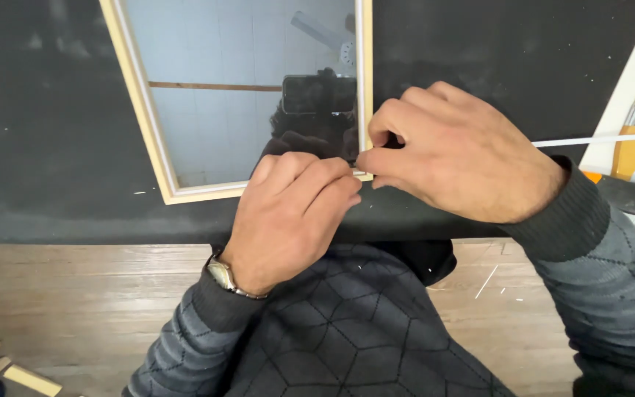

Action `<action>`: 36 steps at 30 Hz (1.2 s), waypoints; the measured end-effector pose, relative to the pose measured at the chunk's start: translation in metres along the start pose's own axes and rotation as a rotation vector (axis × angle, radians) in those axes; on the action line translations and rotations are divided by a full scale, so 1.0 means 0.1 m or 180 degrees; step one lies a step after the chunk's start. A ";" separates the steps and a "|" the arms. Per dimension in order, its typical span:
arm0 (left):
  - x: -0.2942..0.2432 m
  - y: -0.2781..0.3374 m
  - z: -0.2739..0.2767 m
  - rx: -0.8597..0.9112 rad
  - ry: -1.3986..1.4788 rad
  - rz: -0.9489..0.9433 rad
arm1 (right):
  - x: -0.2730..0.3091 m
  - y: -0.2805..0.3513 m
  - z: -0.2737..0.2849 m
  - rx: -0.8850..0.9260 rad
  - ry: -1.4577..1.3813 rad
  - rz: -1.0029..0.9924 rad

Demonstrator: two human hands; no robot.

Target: Assembling frame components and cleaning the glass surface of a mirror inside a frame.

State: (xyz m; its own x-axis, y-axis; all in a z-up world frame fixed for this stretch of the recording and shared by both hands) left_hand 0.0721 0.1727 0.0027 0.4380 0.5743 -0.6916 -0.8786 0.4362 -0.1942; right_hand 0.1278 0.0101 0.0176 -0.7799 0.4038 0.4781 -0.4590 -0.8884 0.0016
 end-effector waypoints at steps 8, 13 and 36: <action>0.03 -0.03 -0.14 0.0133 -0.0206 0.0163 | -0.10 0.03 -0.06 -0.0038 -0.0079 0.0095; 0.01 -0.06 -0.15 0.0115 -0.0226 0.0303 | -0.14 0.04 -0.07 -0.0082 -0.0144 0.0101; 0.70 0.73 0.90 -0.1201 -0.0038 0.2002 | 0.09 0.40 -0.19 -0.0881 -0.0594 -0.1823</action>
State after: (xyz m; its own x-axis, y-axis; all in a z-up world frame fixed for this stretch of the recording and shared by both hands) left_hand 0.0562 0.3073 0.0025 -0.1706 0.6460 -0.7440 -0.9694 -0.2455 0.0091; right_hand 0.0941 -0.0177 0.0053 -0.3049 0.7290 0.6129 -0.8909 -0.4457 0.0869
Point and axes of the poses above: each hand's wrist, its own y-axis away from the middle knuckle, its own z-axis out of the back of the hand, x = y × z, the point moved 5 cm from there along -y, towards the middle knuckle, and after that the axes turned 6 degrees about z, right-handed, at the moved point
